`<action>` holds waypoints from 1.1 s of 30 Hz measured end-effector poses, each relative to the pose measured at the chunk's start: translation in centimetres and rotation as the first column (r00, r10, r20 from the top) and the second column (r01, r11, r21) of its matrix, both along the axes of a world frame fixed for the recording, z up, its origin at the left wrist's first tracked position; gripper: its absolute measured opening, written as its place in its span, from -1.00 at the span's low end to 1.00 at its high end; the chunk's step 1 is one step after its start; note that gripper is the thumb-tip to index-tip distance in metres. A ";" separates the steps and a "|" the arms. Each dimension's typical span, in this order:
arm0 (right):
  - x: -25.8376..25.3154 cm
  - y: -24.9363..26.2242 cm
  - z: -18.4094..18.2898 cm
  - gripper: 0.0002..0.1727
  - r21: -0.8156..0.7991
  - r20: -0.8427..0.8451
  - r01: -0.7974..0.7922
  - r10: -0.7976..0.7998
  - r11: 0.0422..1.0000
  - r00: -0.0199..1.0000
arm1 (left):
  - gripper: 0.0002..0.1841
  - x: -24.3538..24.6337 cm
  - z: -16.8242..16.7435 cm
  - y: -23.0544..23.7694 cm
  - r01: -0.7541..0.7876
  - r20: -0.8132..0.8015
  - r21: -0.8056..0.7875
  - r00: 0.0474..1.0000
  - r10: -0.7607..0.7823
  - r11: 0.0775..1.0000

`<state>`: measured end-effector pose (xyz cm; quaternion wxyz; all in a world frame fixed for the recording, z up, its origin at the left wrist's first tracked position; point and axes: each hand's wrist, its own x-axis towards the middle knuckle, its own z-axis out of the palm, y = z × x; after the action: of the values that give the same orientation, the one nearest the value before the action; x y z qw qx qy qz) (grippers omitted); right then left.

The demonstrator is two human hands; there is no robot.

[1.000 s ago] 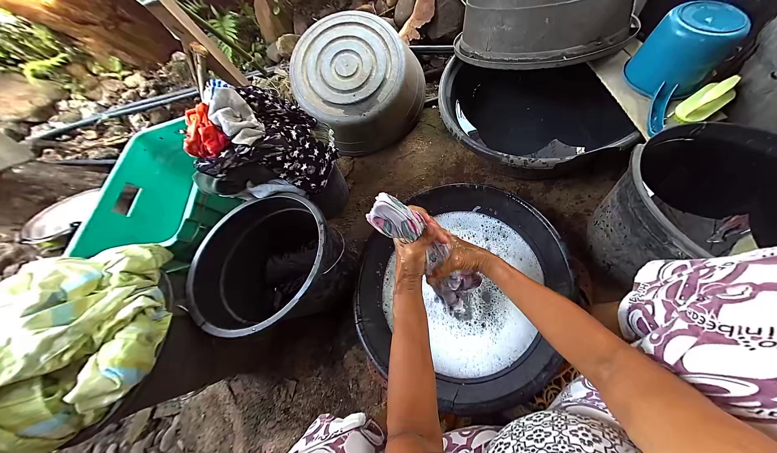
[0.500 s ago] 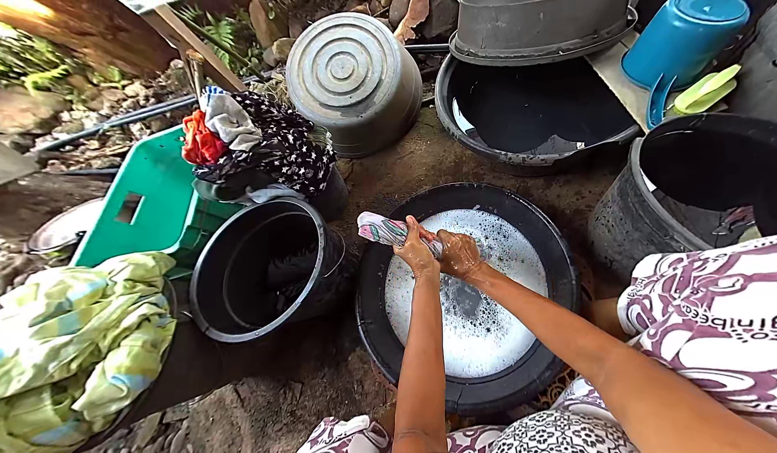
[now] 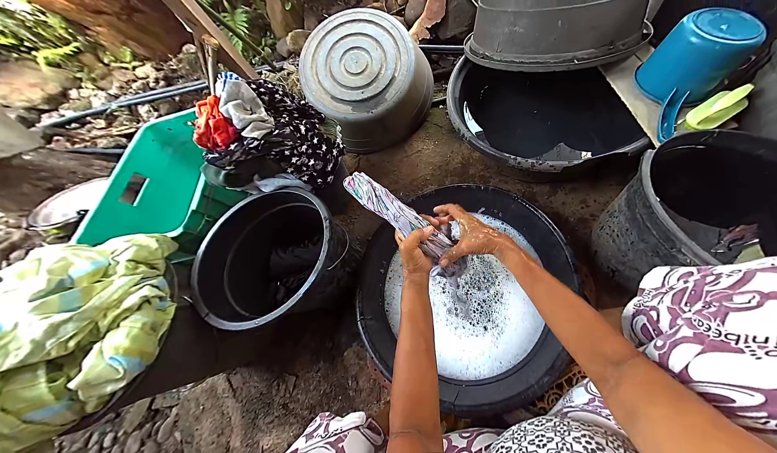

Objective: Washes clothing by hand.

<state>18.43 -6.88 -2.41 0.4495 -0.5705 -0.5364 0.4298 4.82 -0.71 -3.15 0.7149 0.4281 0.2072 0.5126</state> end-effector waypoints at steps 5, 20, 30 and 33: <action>-1.7 0.3 -0.9 -0.22 -0.033 0.069 -0.082 0.084 0.996 0.994 | -0.71 0.6 -0.4 -0.5 -0.020 0.059 0.036 0.998 0.018 0.999; -2.1 -0.5 -5.3 0.07 0.017 -0.104 -0.106 0.107 0.994 0.989 | -0.69 1.3 -1.9 0.8 -0.291 -0.054 0.144 0.952 0.301 0.946; -4.1 0.3 -2.5 -0.28 -0.341 -0.932 0.216 -0.360 0.915 0.053 | -0.71 1.1 -0.1 -0.1 0.187 0.325 0.409 0.885 -0.334 0.893; -3.8 0.3 -1.1 -0.59 -0.192 -0.972 0.286 -0.223 0.939 0.078 | -0.66 0.8 1.0 0.2 0.109 0.398 0.367 0.879 -0.262 0.924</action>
<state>14.67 -6.56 -3.47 0.7703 -0.2186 -0.0101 0.5989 5.59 -0.46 -2.20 0.7062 0.4340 -0.0921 0.5517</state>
